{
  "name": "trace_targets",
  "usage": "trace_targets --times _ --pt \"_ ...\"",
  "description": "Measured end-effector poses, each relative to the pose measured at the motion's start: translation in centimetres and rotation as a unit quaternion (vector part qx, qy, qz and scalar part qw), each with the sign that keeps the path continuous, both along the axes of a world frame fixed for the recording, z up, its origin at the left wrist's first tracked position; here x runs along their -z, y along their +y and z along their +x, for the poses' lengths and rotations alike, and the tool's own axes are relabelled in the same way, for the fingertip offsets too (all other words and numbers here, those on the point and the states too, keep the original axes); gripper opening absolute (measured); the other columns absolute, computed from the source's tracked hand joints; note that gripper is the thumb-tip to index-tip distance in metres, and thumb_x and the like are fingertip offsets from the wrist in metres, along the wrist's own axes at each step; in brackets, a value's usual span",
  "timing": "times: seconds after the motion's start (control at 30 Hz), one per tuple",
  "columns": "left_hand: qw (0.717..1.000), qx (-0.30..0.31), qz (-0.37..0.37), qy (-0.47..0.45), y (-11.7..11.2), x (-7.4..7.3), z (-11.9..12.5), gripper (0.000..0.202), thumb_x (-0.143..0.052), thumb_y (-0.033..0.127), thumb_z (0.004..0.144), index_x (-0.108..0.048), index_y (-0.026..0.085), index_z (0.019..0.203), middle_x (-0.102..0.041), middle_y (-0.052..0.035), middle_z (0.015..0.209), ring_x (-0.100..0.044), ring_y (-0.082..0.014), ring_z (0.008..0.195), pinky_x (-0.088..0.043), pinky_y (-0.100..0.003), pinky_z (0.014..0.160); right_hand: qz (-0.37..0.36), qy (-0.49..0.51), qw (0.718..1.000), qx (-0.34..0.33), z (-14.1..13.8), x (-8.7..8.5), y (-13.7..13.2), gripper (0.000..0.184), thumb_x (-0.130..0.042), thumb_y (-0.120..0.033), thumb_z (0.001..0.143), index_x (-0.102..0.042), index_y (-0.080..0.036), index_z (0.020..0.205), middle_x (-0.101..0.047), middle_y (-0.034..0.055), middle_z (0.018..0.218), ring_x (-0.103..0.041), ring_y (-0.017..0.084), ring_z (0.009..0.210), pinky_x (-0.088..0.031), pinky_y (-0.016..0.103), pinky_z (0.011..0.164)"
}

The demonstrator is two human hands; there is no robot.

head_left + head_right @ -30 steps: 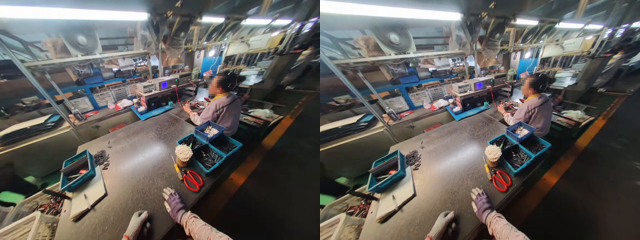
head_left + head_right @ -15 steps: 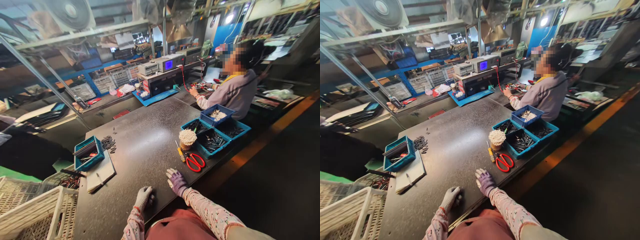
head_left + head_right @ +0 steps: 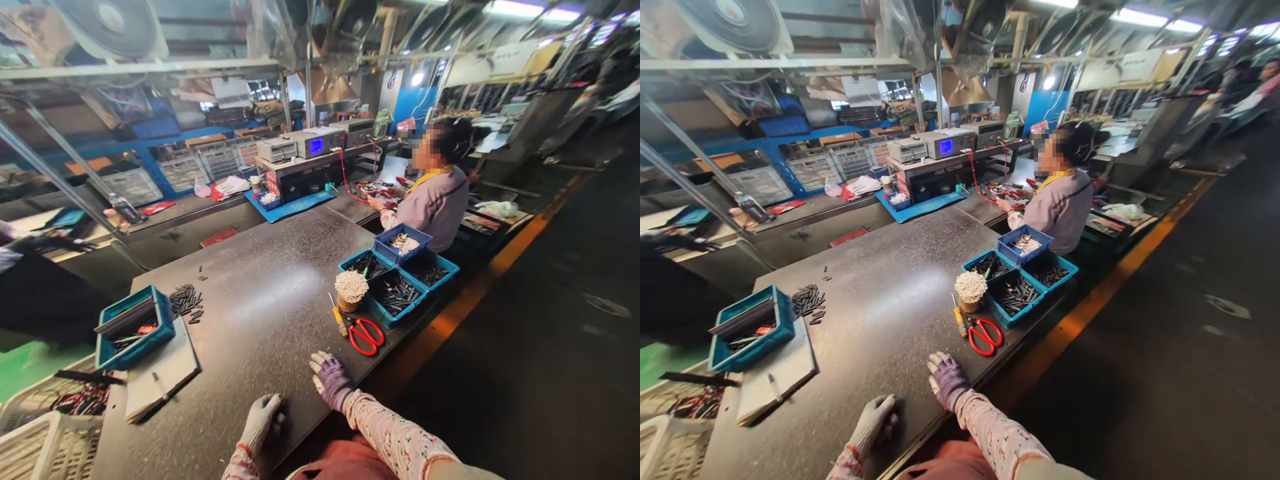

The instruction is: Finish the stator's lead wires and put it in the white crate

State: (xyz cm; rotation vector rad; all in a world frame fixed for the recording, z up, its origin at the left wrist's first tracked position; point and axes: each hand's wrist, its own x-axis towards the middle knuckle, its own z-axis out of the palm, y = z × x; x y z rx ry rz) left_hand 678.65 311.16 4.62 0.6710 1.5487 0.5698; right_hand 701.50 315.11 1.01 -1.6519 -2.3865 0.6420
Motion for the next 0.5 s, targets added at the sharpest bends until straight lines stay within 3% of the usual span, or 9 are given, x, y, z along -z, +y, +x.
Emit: trace_targets --times 0.23,0.5 --pt "1.000 -0.021 -0.002 0.017 -0.3 -1.2 0.7 0.050 -0.068 0.063 0.061 -0.046 0.019 0.071 -0.052 0.0045 0.042 -0.039 -0.0059 0.029 -0.024 -0.016 0.032 0.047 -0.016 0.999 -0.017 0.2 0.8 -0.4 0.045 -0.049 -0.025 0.090 -0.057 -0.023 0.135 -0.047 0.0080 0.143 -0.039 0.026 0.135 -0.031 0.048 0.115" --pt "0.999 -0.037 0.005 0.038 -0.5 -1.1 0.9 0.055 -0.066 0.068 0.055 -0.046 0.019 0.070 -0.052 0.0036 0.042 -0.037 -0.0057 0.028 -0.025 -0.017 0.032 0.056 0.012 0.998 -0.014 -0.1 1.8 -0.4 0.045 -0.050 -0.022 0.088 -0.060 -0.022 0.131 -0.049 0.0086 0.141 -0.041 0.027 0.134 -0.032 0.049 0.114"
